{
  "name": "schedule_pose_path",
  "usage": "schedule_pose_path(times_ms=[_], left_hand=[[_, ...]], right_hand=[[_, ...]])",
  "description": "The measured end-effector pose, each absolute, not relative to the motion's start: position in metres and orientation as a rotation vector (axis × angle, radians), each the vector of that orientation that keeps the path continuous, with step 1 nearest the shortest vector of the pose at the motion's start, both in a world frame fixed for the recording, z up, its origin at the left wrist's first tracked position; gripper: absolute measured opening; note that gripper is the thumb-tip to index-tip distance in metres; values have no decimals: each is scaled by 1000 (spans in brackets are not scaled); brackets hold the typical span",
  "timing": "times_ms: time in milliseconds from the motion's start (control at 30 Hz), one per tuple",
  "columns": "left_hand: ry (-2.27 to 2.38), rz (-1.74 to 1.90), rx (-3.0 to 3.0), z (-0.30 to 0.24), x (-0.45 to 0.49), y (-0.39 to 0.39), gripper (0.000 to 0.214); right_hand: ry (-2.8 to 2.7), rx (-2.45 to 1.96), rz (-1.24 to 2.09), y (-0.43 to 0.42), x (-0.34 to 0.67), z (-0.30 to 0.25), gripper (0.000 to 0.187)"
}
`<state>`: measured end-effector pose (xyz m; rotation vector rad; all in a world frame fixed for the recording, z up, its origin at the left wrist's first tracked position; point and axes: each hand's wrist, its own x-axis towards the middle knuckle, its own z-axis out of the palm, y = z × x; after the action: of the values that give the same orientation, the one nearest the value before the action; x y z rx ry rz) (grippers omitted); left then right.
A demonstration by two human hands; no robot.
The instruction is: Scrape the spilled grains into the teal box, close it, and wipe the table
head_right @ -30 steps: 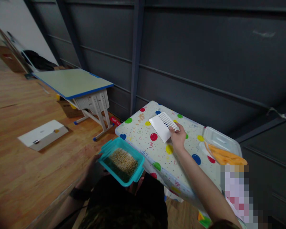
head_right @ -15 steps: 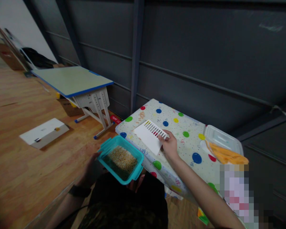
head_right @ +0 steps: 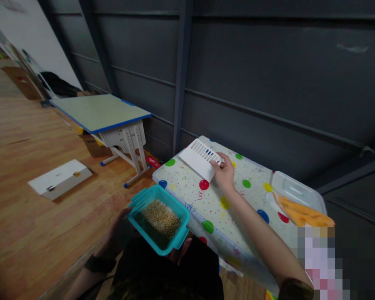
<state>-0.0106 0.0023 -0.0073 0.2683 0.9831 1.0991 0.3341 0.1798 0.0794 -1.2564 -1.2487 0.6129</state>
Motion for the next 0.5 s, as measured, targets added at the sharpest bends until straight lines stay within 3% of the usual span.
schedule_pose_path(times_ms=[200,500], left_hand=[[1033,1198,188,-6,-9,0,29],[1094,1269,179,-32,-27,-1,27]], right_hand=[[-1437,-1357,181,271,348,89,43],[-1780,-1319,178,245,325,56,31]])
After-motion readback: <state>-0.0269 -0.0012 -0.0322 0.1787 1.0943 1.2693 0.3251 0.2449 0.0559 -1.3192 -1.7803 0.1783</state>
